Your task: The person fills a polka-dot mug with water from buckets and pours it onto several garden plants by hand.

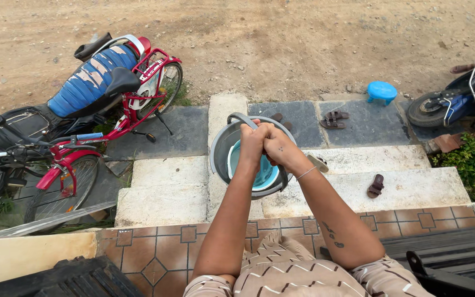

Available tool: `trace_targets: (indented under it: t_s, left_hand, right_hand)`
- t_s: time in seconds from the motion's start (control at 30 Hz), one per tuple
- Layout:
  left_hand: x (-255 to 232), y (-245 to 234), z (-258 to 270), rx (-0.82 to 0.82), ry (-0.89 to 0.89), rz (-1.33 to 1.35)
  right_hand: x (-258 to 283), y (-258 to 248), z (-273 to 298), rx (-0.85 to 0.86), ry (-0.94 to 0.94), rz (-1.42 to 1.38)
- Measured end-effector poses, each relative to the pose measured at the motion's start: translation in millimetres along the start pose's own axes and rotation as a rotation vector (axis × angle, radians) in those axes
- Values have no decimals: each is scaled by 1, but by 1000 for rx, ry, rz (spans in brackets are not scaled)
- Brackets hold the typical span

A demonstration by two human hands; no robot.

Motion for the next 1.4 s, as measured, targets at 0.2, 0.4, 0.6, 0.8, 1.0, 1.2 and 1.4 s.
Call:
trace_targets:
  t_s: [0.2, 0.4, 0.6, 0.8, 1.0, 1.2, 1.4]
  left_hand:
    - [12, -5, -13, 27, 1, 11]
    - [34, -6, -24, 8, -81, -44]
    - [55, 27, -34, 71, -165, -73]
    - [103, 89, -39, 217, -301, -246]
    - [160, 173, -41, 421, -372, -301]
    - [213, 273, -36, 638, -448, -374]
    - [245, 397, -6, 837, -495, -532]
  right_hand:
    - [6, 6, -2, -9, 7, -28]
    - [-9, -5, -19, -4, 48, -3]
    - [-42, -45, -34, -101, 112, -107]
    - [-98, -113, -31, -280, 101, -312]
    - [-145, -190, -10, -585, 10, -334]
    - [-161, -282, 25, -738, 80, -495]
    - [-166, -378, 85, -928, 76, -659]
Point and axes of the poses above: each hand's wrist, its own z-axis away from the middle knuckle, its own y-axis out of the palm, x = y × z, the point moved 7 cm from there along -z, towards the middle knuckle, and after that the axes turned 3 degrees about y, right-handed, at the moved point
